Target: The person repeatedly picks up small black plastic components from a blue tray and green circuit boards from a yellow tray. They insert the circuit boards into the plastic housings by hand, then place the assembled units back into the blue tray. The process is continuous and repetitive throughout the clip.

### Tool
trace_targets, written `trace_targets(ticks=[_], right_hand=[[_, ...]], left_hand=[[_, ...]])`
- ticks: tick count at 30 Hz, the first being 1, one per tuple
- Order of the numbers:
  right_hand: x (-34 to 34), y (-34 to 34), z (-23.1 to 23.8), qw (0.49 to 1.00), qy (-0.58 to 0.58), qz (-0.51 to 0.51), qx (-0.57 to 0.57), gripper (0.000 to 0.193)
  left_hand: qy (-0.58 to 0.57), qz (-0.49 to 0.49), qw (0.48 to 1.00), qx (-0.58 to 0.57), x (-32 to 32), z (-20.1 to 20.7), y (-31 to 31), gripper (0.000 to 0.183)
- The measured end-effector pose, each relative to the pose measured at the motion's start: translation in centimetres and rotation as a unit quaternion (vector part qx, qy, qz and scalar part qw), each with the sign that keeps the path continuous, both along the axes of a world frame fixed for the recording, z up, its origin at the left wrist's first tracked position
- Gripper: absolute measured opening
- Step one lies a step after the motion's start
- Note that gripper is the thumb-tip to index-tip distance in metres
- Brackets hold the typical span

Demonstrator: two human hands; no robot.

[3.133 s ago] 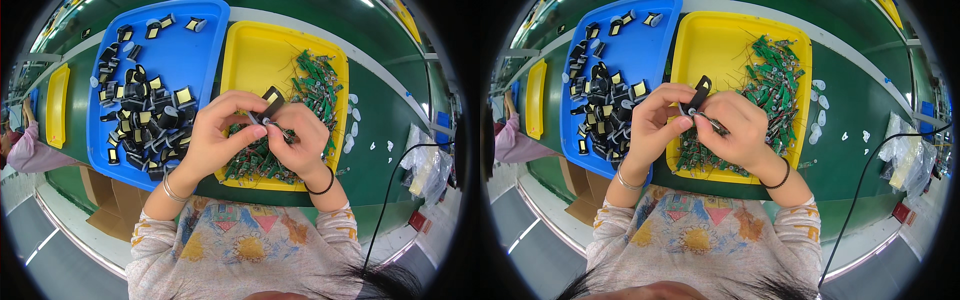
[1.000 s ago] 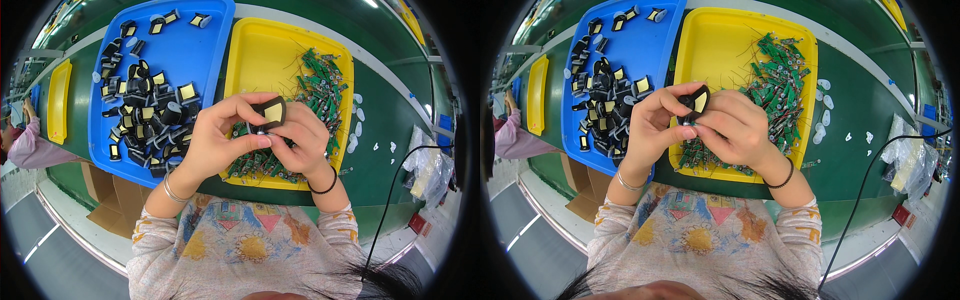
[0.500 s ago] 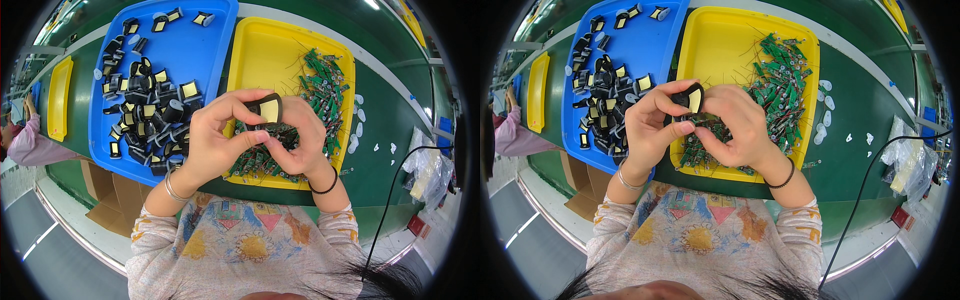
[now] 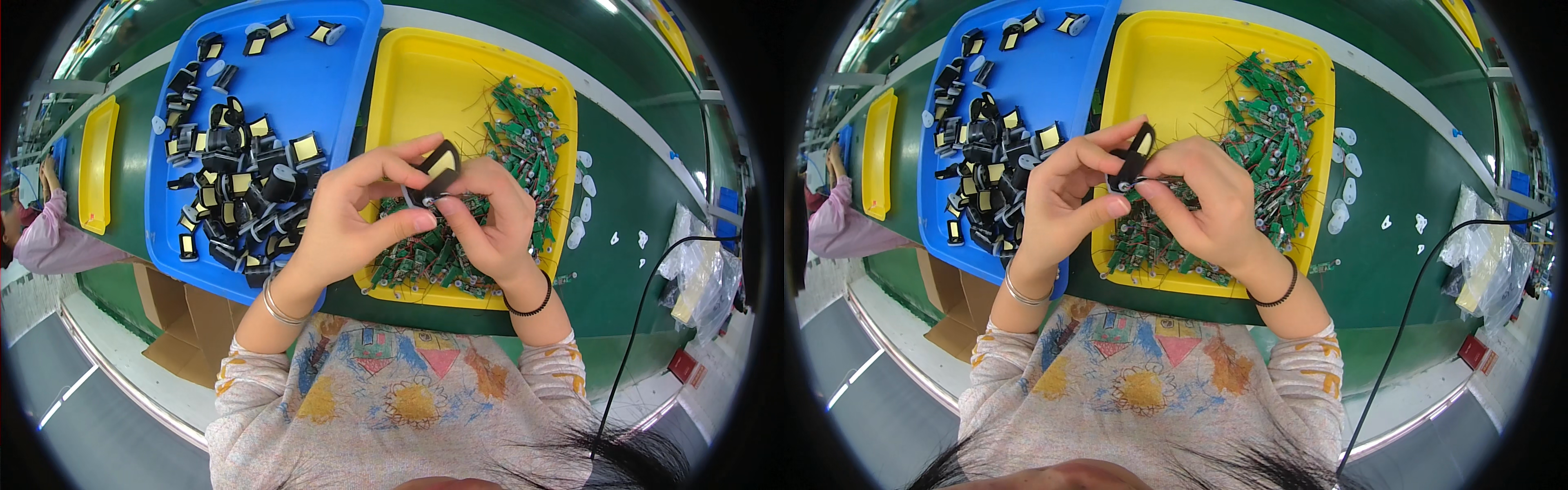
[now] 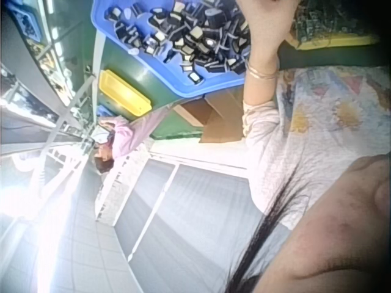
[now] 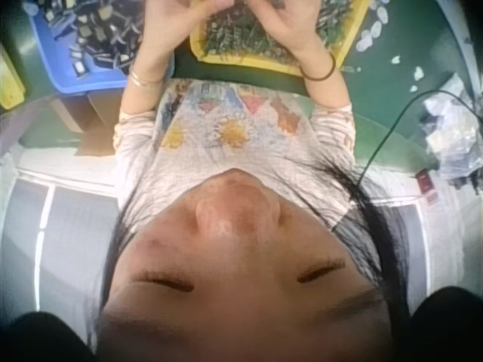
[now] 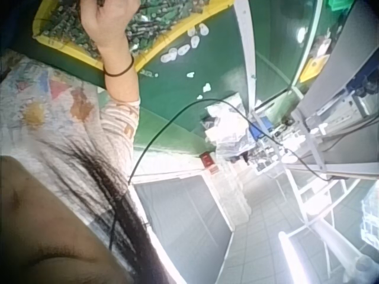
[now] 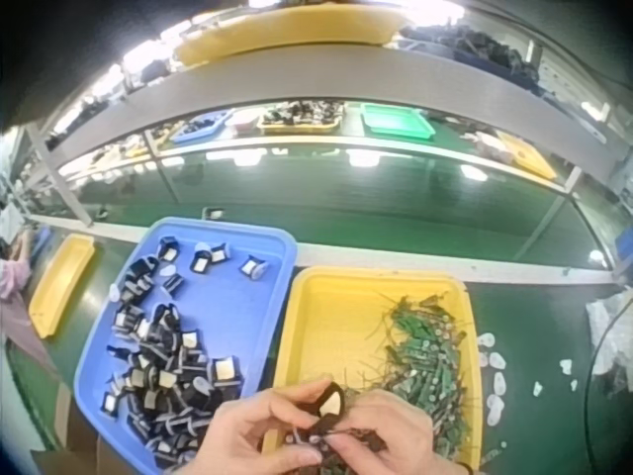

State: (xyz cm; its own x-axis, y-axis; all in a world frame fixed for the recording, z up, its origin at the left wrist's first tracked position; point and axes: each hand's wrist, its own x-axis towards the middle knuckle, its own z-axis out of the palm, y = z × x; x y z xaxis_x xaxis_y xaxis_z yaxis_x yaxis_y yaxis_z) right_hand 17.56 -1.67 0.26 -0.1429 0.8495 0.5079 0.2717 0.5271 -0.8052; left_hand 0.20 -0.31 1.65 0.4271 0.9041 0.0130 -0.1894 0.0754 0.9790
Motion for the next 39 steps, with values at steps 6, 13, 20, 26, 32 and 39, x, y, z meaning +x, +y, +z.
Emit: trace_targets(ticks=[6, 13, 20, 26, 32, 39], right_hand=[[-0.09, 0.11, -0.07, 1.000, -0.011, 0.004, -0.001, 0.011], [-0.09, -0.17, 0.15, 0.999, 0.003, -0.013, -0.044, 0.010], [-0.12, 0.03, -0.50, 0.999, 0.034, -0.020, 0.014, 0.014], [-0.20, 0.12, -0.20, 0.998, 0.004, -0.036, 0.050, 0.015], [-0.19, 0.15, 0.00, 0.996, -0.023, -0.040, 0.076, 0.015], [-0.23, 0.06, -0.18, 1.000, 0.019, -0.008, 0.012, 0.015]], left_hand=[[0.086, 0.060, 0.990, 0.089, -0.02, -0.16, 0.02, 0.027], [0.124, 0.140, 0.980, 0.073, 0.09, -0.05, 0.14, 0.026], [0.076, 0.099, 0.987, 0.099, 0.60, -0.70, -0.06, 0.031], [0.076, 0.087, 0.989, 0.094, 0.71, -0.64, -0.08, 0.030], [0.063, 0.057, 0.995, 0.051, 0.52, -0.21, -0.08, 0.024], [-0.013, 0.029, 0.999, -0.012, 0.48, -0.39, -0.15, 0.027]])
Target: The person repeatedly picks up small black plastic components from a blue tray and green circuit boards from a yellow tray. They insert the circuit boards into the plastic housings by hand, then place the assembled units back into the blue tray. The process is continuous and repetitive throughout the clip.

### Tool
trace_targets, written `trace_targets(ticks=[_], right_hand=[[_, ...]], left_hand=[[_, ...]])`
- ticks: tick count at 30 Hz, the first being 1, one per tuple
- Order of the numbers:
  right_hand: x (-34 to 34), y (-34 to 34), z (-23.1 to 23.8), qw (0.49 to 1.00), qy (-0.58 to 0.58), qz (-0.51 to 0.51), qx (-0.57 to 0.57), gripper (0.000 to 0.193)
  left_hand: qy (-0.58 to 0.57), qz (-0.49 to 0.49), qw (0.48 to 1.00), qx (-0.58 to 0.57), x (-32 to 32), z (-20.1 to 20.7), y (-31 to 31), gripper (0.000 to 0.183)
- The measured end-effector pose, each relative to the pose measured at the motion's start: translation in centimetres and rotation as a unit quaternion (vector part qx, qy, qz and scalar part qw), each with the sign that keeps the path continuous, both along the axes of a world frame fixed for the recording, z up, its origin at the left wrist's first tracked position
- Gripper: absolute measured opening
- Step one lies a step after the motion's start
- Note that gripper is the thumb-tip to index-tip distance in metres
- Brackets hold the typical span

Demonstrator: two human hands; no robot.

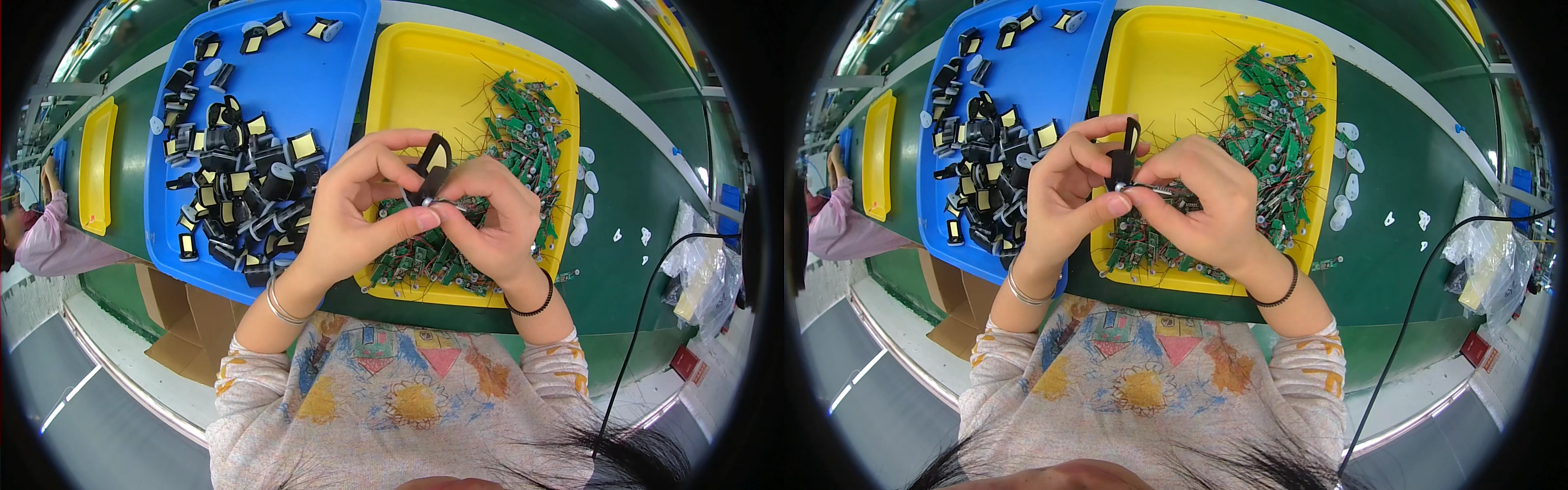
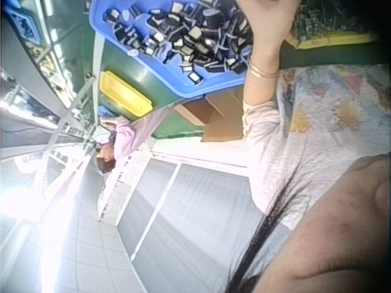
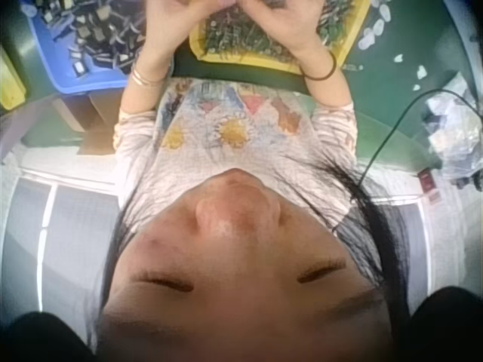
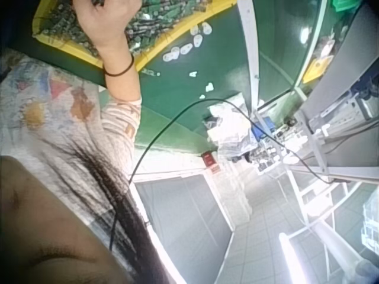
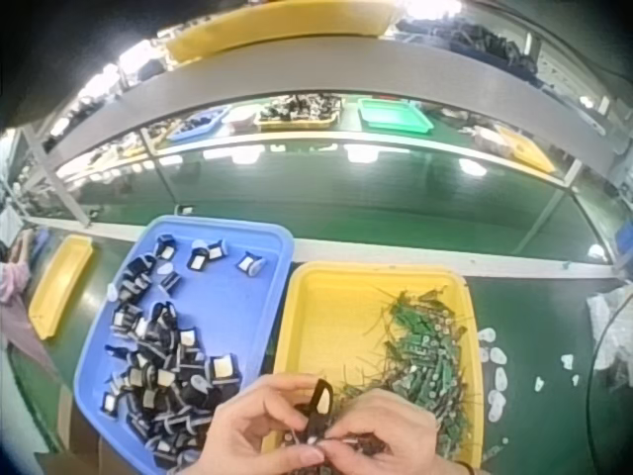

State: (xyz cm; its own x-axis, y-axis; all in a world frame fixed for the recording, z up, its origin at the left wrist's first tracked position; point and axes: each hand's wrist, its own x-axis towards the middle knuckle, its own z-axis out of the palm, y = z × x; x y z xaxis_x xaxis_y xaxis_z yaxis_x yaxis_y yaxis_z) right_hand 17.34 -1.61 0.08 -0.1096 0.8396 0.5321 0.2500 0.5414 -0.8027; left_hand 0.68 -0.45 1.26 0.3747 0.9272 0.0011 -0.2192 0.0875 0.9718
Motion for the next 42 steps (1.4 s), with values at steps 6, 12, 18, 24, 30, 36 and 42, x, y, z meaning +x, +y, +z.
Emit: trace_targets(ticks=[6, 12, 18, 24, 30, 36, 42], right_hand=[[-0.2, -0.1, 0.3, 1.000, -0.012, 0.012, 0.024, 0.014], [-0.2, 0.0, -0.1, 0.998, -0.019, 0.005, 0.067, 0.013], [-0.2, -0.1, 0.1, 0.996, -0.019, 0.013, 0.087, 0.013], [0.7, 0.3, 0.0, 0.987, 0.064, 0.145, -0.013, 0.016], [-0.1, -0.3, -0.7, 0.990, 0.086, 0.107, -0.013, 0.018], [0.1, -0.1, -0.2, 0.995, 0.043, 0.089, 0.031, 0.017], [-0.1, 0.0, 0.1, 0.995, 0.010, 0.076, 0.066, 0.018]], left_hand=[[-0.004, -0.005, 0.999, 0.033, 0.2, 0.3, -0.1, 0.035], [-0.014, 0.004, 0.999, 0.046, 0.1, -0.1, -0.1, 0.028], [0.017, 0.007, 0.996, 0.092, -0.1, 0.1, -0.1, 0.025], [-0.018, -0.012, 0.999, 0.029, -0.2, 0.5, -0.4, 0.029], [0.013, -0.012, 0.991, 0.131, -0.6, -0.5, 0.1, 0.030], [0.073, -0.024, 0.987, 0.140, -0.4, -0.1, 0.0, 0.034], [0.107, -0.035, 0.987, 0.117, -0.5, 0.6, -0.1, 0.036]])
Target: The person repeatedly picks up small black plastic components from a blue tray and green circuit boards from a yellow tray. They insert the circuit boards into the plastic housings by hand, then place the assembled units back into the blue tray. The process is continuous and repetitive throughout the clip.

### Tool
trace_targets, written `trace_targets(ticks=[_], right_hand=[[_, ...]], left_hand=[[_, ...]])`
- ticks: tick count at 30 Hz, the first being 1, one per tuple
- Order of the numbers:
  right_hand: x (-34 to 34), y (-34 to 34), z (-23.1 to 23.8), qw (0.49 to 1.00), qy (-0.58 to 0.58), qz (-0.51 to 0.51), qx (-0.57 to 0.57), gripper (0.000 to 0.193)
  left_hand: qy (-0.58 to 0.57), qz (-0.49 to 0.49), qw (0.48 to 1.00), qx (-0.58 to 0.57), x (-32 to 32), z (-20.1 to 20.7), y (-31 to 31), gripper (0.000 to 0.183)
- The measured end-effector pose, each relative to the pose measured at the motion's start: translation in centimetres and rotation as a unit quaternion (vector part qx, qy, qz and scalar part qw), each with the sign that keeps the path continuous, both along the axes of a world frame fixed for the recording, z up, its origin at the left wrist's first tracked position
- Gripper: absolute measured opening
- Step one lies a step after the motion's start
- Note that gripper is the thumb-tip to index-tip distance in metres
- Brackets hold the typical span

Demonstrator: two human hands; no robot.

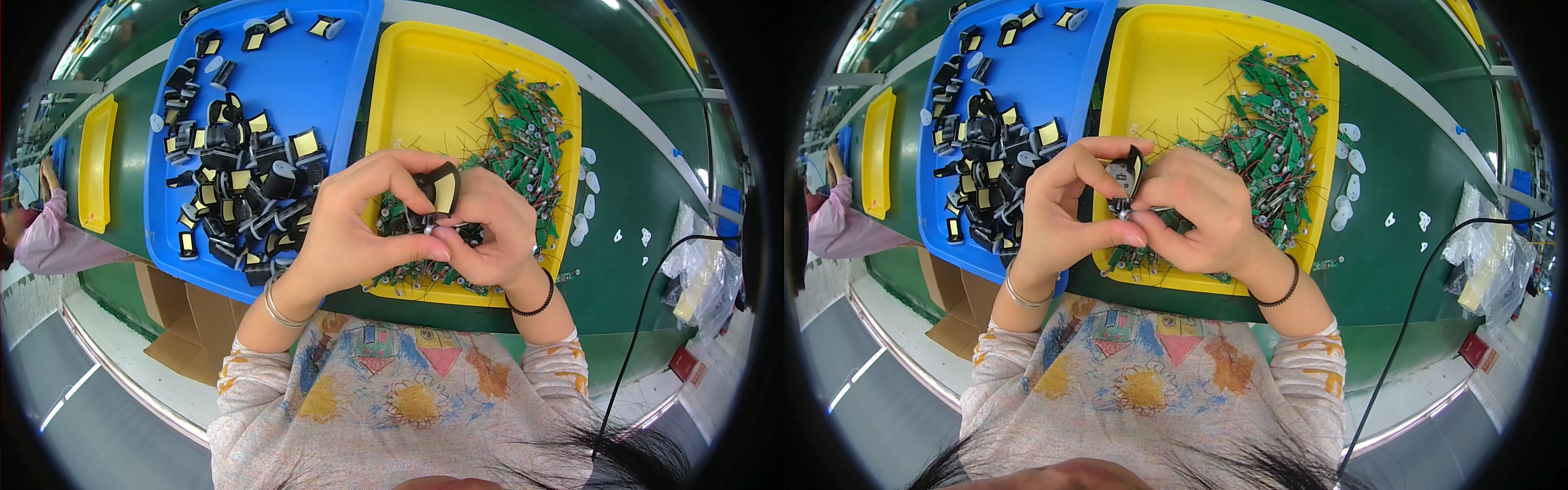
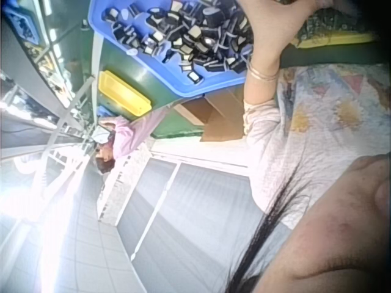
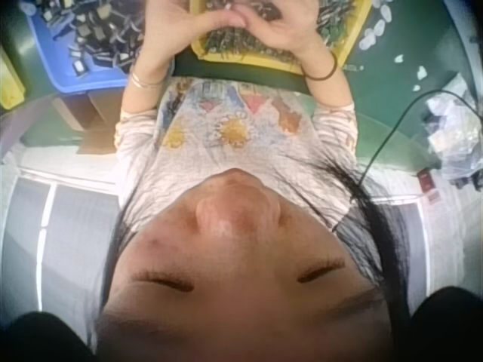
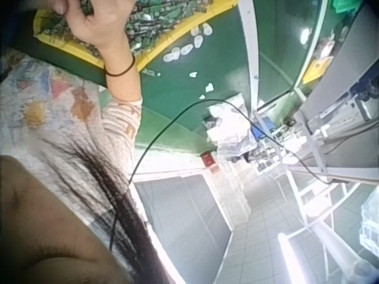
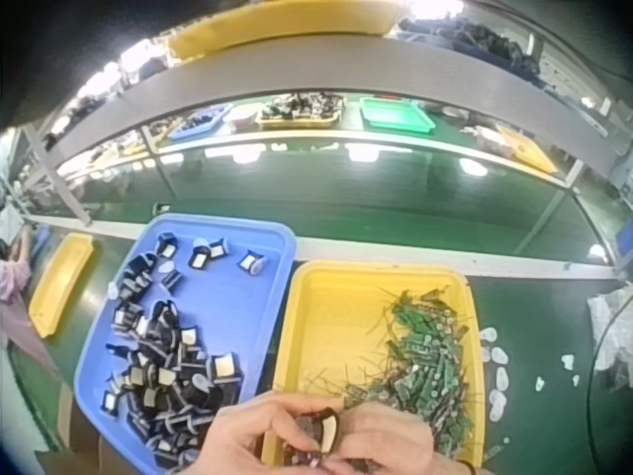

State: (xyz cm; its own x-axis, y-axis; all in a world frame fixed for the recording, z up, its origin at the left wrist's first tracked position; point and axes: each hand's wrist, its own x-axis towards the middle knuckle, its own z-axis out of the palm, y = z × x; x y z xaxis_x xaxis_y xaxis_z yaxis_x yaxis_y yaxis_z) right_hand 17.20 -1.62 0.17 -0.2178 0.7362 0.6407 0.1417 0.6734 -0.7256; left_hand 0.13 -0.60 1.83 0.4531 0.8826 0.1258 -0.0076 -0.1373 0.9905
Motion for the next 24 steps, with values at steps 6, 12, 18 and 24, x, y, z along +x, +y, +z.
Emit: trace_targets(ticks=[6, 12, 18, 24], right_hand=[[-0.17, 0.04, 0.14, 0.999, -0.017, -0.014, 0.028, 0.017], [0.08, -0.07, -0.08, 0.995, -0.042, -0.063, 0.070, 0.019], [-0.05, -0.37, 0.18, 0.991, -0.039, -0.108, 0.067, 0.017], [0.07, -0.37, 0.30, 0.984, -0.073, -0.124, 0.107, 0.017]], left_hand=[[0.041, 0.006, 0.999, 0.014, -0.36, 0.22, 0.11, 0.035], [0.027, 0.025, 0.998, -0.048, -0.44, 0.57, 0.05, 0.036], [0.014, 0.044, 0.996, -0.074, -0.33, 0.51, 0.04, 0.038], [0.045, 0.059, 0.995, -0.066, -0.06, 0.57, -0.11, 0.034]])
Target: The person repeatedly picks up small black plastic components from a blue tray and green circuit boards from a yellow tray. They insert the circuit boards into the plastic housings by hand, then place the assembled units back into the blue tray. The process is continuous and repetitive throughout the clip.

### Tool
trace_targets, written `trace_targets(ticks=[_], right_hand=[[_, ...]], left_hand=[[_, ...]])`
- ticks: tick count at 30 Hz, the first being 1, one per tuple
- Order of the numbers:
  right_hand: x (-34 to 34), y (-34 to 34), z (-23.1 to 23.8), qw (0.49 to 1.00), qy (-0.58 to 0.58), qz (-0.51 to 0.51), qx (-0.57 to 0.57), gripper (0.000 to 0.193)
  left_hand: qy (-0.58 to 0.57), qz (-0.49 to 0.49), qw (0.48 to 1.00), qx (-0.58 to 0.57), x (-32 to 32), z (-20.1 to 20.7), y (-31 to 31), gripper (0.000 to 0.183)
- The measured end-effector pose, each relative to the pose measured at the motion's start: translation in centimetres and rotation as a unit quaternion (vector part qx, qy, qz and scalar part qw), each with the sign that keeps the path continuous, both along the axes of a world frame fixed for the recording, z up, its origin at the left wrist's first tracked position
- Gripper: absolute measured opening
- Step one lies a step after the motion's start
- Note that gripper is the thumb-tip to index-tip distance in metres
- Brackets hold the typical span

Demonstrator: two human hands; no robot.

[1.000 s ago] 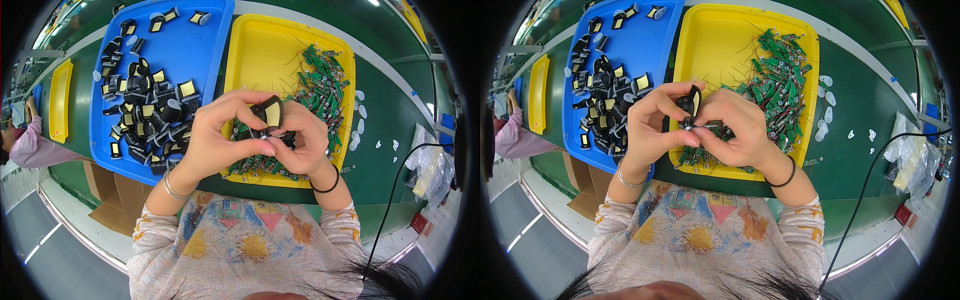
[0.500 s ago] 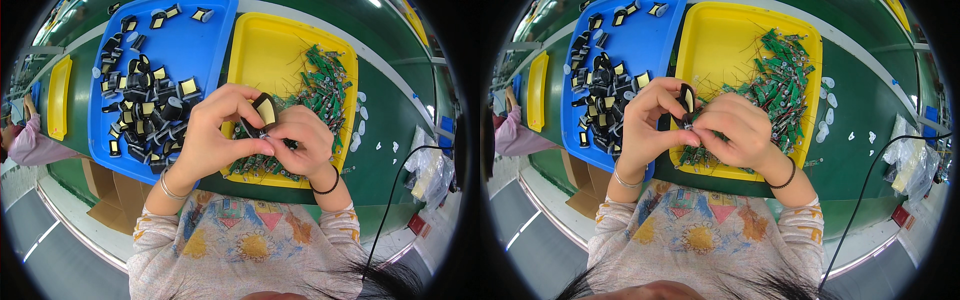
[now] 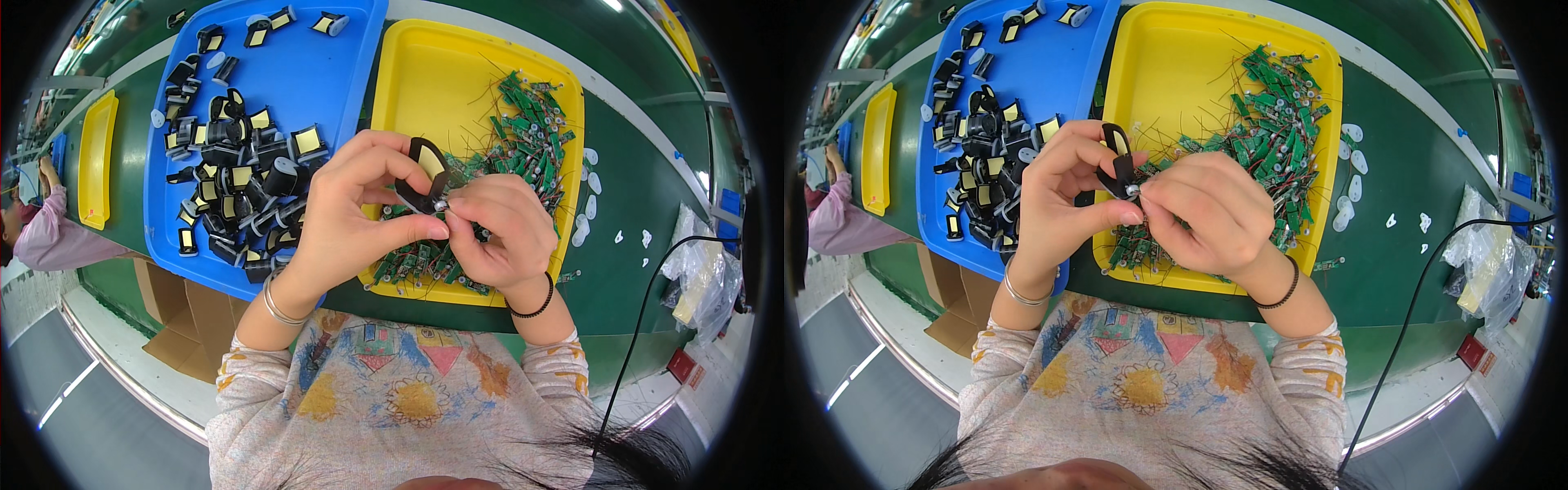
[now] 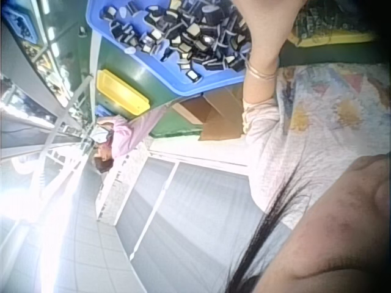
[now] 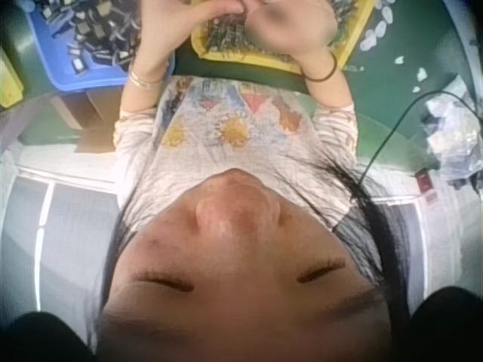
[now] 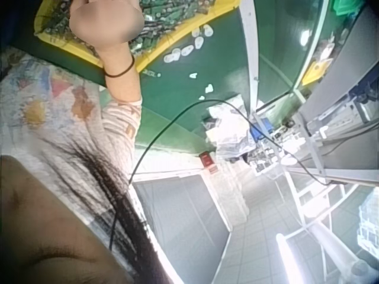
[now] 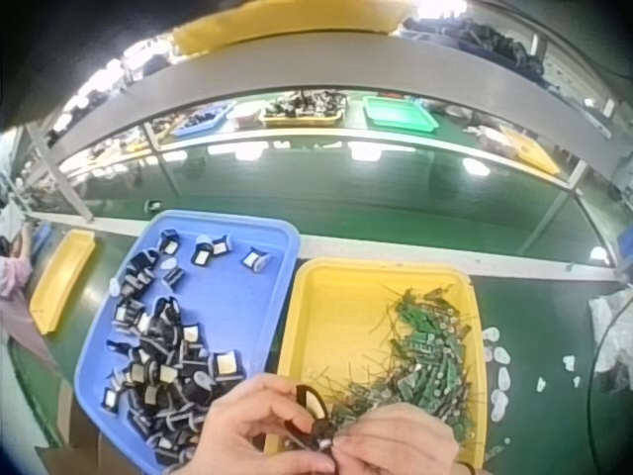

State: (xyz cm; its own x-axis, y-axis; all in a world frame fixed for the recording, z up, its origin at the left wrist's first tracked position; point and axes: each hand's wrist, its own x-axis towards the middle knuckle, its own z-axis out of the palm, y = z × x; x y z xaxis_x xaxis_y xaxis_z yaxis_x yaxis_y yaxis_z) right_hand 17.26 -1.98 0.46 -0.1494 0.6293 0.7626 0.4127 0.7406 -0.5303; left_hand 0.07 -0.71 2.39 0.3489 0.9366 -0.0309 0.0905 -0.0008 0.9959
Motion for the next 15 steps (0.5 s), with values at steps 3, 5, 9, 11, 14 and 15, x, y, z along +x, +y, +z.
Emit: trace_targets(ticks=[3, 5, 9, 11, 14, 15], right_hand=[[0.12, 0.00, -0.03, 1.000, -0.020, 0.001, 0.013, 0.017], [0.16, 0.02, -0.05, 0.999, -0.029, 0.002, 0.019, 0.017], [0.13, 0.03, 0.03, 0.999, -0.032, 0.006, 0.014, 0.018], [0.14, -0.01, 0.04, 0.999, -0.033, 0.007, 0.010, 0.018], [0.14, -0.04, -0.06, 0.999, -0.037, 0.008, 0.011, 0.019], [0.12, -0.02, -0.06, 0.999, -0.037, 0.010, 0.013, 0.019]], left_hand=[[0.011, -0.008, 1.000, 0.026, -0.08, -0.43, 0.18, 0.032], [0.010, -0.009, 0.999, 0.030, -0.16, -0.45, 0.20, 0.031], [-0.020, -0.005, 0.999, 0.028, -0.05, -0.64, 0.06, 0.030], [-0.028, -0.007, 0.999, 0.030, 0.01, -0.63, 0.08, 0.030], [-0.036, -0.006, 0.999, 0.016, 0.05, -0.43, 0.04, 0.029], [-0.037, -0.006, 0.999, 0.009, 0.05, -0.36, 0.02, 0.028]])
